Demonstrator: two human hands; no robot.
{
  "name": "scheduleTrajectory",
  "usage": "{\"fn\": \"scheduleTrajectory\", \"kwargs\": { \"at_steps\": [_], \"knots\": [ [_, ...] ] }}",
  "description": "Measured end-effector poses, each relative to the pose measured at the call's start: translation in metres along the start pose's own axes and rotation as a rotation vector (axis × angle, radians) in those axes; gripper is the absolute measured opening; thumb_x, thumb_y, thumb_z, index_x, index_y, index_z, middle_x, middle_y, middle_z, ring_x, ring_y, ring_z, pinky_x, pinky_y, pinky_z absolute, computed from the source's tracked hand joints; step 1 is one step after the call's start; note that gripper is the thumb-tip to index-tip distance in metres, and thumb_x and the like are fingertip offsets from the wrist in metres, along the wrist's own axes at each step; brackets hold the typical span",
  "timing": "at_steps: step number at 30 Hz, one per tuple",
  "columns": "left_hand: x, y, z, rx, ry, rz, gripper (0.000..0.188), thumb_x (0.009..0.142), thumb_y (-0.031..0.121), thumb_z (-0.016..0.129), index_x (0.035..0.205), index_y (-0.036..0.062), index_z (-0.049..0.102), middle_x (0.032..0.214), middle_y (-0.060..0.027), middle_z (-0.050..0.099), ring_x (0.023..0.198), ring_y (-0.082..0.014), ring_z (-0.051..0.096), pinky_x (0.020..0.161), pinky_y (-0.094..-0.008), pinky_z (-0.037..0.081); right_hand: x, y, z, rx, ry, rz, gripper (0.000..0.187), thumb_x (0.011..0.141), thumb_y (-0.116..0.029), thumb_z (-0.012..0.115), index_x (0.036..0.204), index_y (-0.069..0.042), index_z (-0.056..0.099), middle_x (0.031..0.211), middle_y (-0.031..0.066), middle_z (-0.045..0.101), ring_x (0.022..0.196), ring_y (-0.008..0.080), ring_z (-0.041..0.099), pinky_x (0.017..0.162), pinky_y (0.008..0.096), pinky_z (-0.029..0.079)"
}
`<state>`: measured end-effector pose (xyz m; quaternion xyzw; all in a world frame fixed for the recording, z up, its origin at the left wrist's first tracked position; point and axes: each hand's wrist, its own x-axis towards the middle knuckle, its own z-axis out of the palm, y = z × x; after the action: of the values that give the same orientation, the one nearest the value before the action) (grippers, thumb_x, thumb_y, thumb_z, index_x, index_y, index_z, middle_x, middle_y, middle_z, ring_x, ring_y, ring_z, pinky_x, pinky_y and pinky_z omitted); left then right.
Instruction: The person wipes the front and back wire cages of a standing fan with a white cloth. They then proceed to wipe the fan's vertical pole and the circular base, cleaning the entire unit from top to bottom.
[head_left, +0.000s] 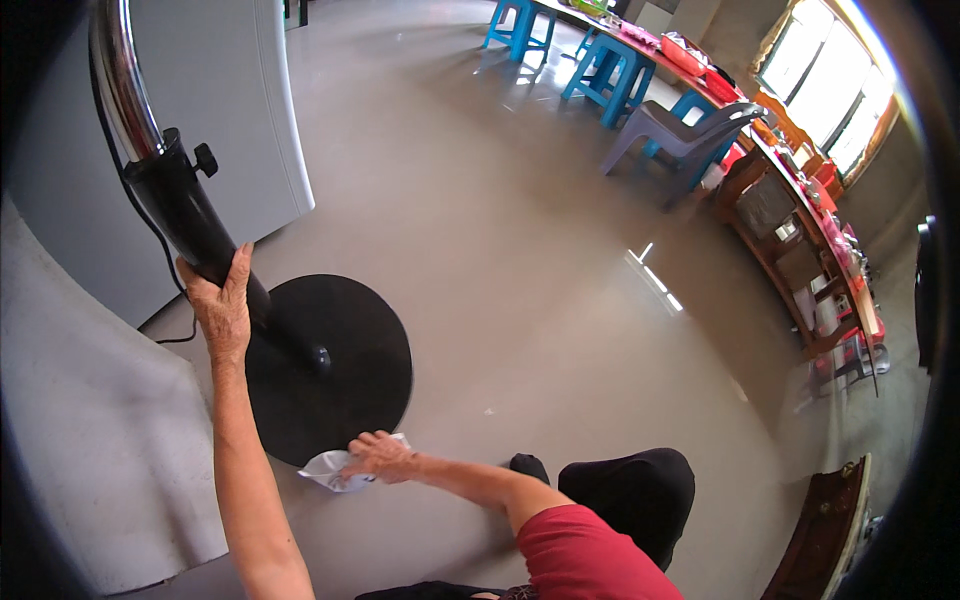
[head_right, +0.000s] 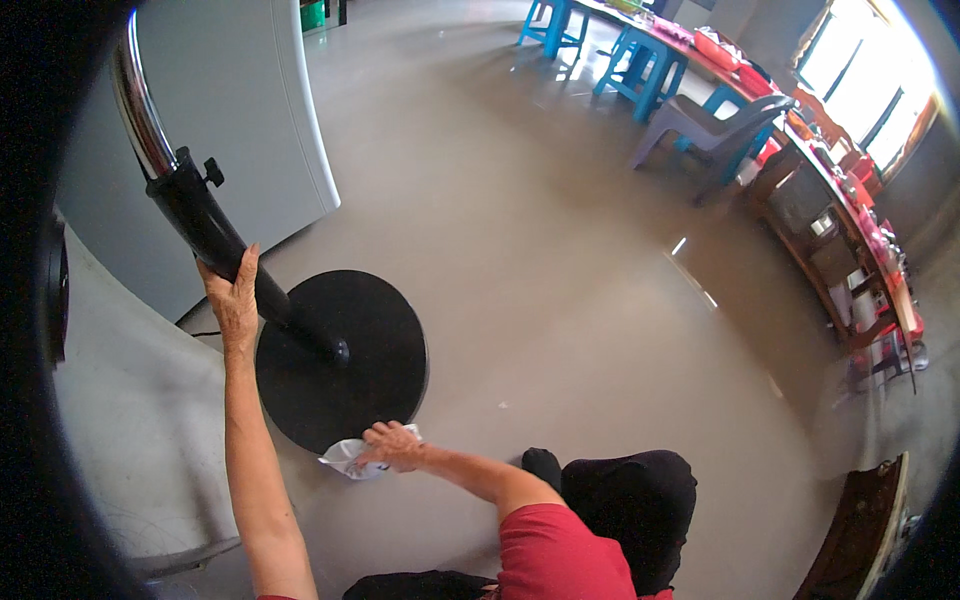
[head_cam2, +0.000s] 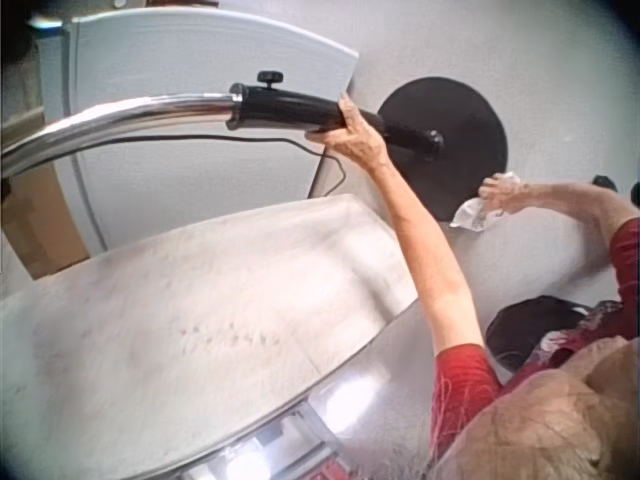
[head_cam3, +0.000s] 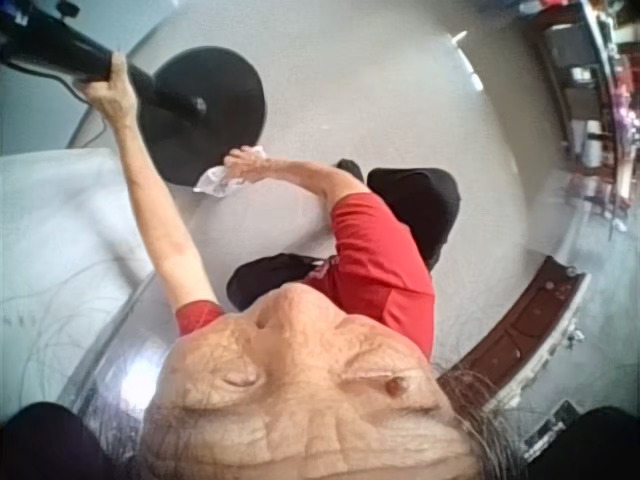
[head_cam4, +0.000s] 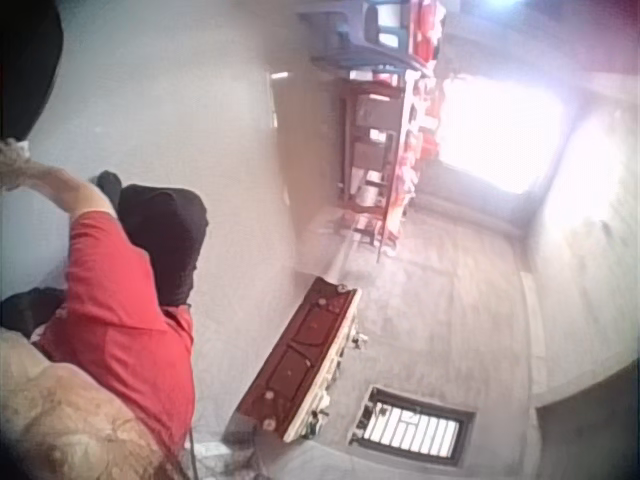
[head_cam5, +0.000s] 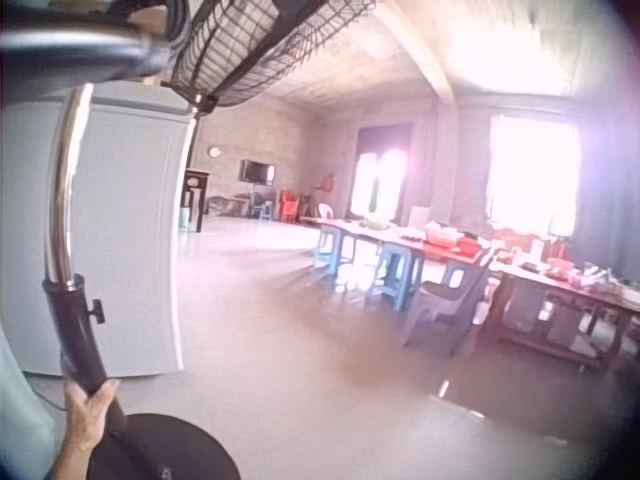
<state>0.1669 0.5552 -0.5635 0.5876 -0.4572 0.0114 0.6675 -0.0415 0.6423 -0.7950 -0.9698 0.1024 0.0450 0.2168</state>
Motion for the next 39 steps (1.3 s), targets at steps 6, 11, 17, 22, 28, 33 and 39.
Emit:
{"fn": "scheduleTrajectory", "kwargs": {
  "at_steps": [6, 11, 17, 22, 28, 33, 39],
  "knots": [
    [0.001, -0.001, 0.003, 0.020, -0.013, 0.009, 0.047, 0.082, 0.028, 0.071, 0.109, -0.0008, 0.046, 0.094, -0.0090, 0.052, 0.086, -0.0197, 0.053, 0.080, -0.0339, 0.046, -0.077, 0.104, 0.010, 0.626, 0.220, 0.488, 0.045, 0.074, -0.003, 0.061, 0.109, -0.030, 0.056, 0.108, 0.0084, 0.051, 0.107, 0.0316, 0.050, 0.088, 0.0378, 0.045],
    [0.003, -0.009, -0.006, 0.042, 0.014, 0.016, 0.046, 0.082, 0.029, 0.071, 0.106, -0.0009, 0.046, 0.093, -0.0089, 0.051, 0.083, -0.0192, 0.052, 0.079, -0.0334, 0.045, -0.081, 0.135, -0.016, 0.404, 0.671, 1.156, 0.046, 0.073, -0.013, 0.067, 0.113, -0.018, 0.046, 0.104, 0.0171, 0.053, 0.098, 0.0361, 0.053, 0.082, 0.0438, 0.047],
    [0.003, 0.002, 0.003, 0.006, -0.031, 0.022, 0.043, 0.083, 0.027, 0.070, 0.105, 0.0000, 0.044, 0.085, -0.0067, 0.054, 0.078, -0.0164, 0.051, 0.076, -0.0295, 0.044, 0.019, 0.051, 0.009, 0.206, 0.462, 0.783, 0.069, 0.063, -0.010, 0.069, 0.126, -0.018, 0.041, 0.110, 0.0178, 0.049, 0.100, 0.0380, 0.051, 0.079, 0.0469, 0.050],
    [0.001, -0.005, -0.002, -0.054, -0.065, 0.009, 0.044, 0.084, 0.028, 0.069, 0.105, 0.0001, 0.043, 0.085, -0.0059, 0.052, 0.078, -0.0156, 0.049, 0.075, -0.0297, 0.044, 0.059, -0.045, 0.024, 0.156, 0.214, 0.381, 0.053, 0.074, -0.007, 0.061, 0.121, -0.019, 0.040, 0.105, 0.0131, 0.050, 0.096, 0.0326, 0.054, 0.070, 0.0438, 0.052],
    [0.003, -0.013, -0.004, -0.002, -0.067, 0.066, 0.043, 0.085, 0.029, 0.069, 0.104, 0.0005, 0.043, 0.086, -0.0061, 0.051, 0.079, -0.0163, 0.049, 0.075, -0.0303, 0.044, 0.022, -0.016, 0.006, 0.126, 0.150, 0.469, 0.048, 0.079, -0.011, 0.058, 0.121, -0.025, 0.041, 0.105, 0.0115, 0.050, 0.100, 0.0310, 0.054, 0.074, 0.0417, 0.050],
    [0.005, -0.013, -0.007, -0.008, -0.074, 0.005, 0.047, 0.084, 0.031, 0.069, 0.108, 0.0004, 0.043, 0.089, -0.0068, 0.053, 0.081, -0.0184, 0.053, 0.077, -0.0305, 0.045, -0.038, 0.045, -0.003, 0.331, 0.246, 0.741, 0.054, 0.078, -0.012, 0.060, 0.123, -0.032, 0.038, 0.107, 0.0133, 0.052, 0.100, 0.0347, 0.056, 0.075, 0.0467, 0.050],
    [0.004, -0.008, -0.003, 0.003, -0.072, 0.013, 0.046, 0.083, 0.029, 0.070, 0.106, -0.0002, 0.043, 0.086, -0.0082, 0.054, 0.078, -0.0180, 0.053, 0.074, -0.0315, 0.045, -0.118, 0.078, -0.081, 0.274, 0.077, 1.040, 0.045, 0.072, -0.028, 0.059, 0.111, -0.017, 0.041, 0.092, 0.0176, 0.064, 0.089, 0.0368, 0.063, 0.068, 0.0469, 0.051]
  ]
}}
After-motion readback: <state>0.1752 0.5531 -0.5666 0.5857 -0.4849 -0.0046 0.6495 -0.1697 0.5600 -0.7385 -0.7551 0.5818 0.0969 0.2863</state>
